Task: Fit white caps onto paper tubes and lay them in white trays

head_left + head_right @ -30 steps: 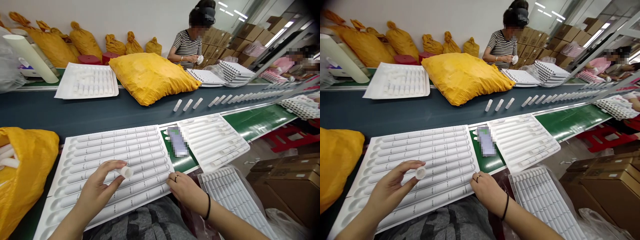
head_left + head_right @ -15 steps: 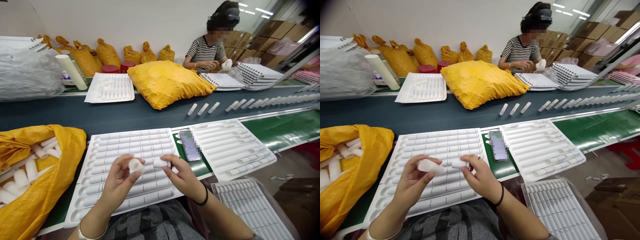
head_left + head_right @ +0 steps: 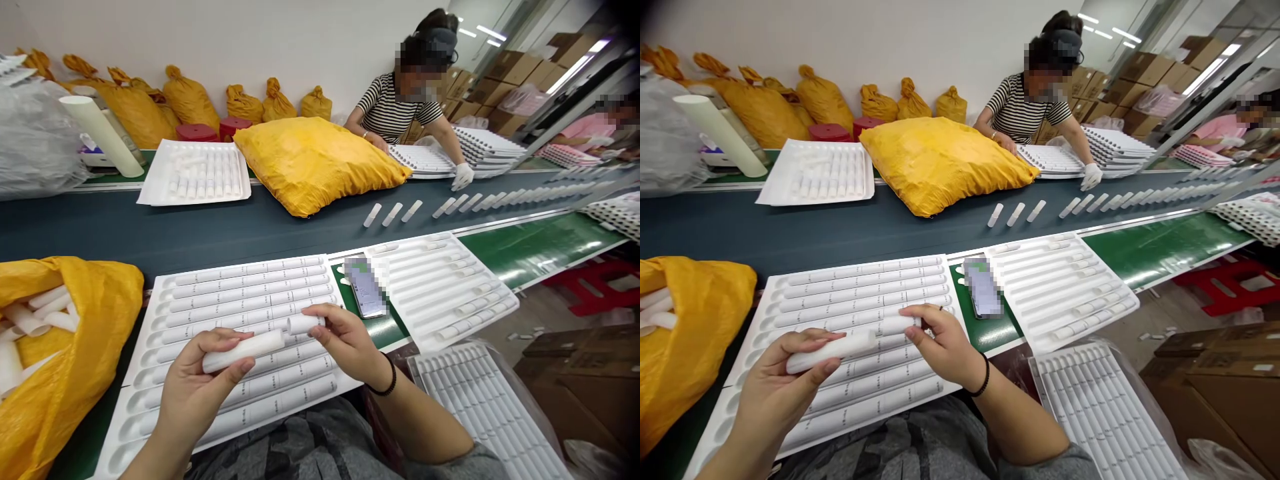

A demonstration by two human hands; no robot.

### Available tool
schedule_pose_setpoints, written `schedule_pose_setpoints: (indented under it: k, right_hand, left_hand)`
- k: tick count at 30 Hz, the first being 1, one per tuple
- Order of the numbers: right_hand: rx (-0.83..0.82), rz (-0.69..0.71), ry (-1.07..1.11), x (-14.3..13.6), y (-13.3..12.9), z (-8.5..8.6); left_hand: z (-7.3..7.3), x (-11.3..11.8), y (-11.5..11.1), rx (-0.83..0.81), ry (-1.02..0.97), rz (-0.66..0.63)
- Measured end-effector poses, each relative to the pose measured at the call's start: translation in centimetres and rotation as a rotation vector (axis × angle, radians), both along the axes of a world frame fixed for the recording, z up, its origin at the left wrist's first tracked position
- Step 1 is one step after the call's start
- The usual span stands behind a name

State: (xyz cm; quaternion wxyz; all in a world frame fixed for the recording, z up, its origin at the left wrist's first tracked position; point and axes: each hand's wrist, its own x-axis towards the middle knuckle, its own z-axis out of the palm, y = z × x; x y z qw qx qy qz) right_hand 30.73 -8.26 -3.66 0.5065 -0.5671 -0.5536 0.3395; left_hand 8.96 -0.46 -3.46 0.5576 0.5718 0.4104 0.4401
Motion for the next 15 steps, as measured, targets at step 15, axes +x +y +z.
schedule_pose_setpoints:
  k: [15]
  right_hand:
    - [0.365,0.315,-0.556,1.1,0.3,3.5]
  left_hand:
    - [0.4,-1.2,1.6,0.228,0.598,-0.600]
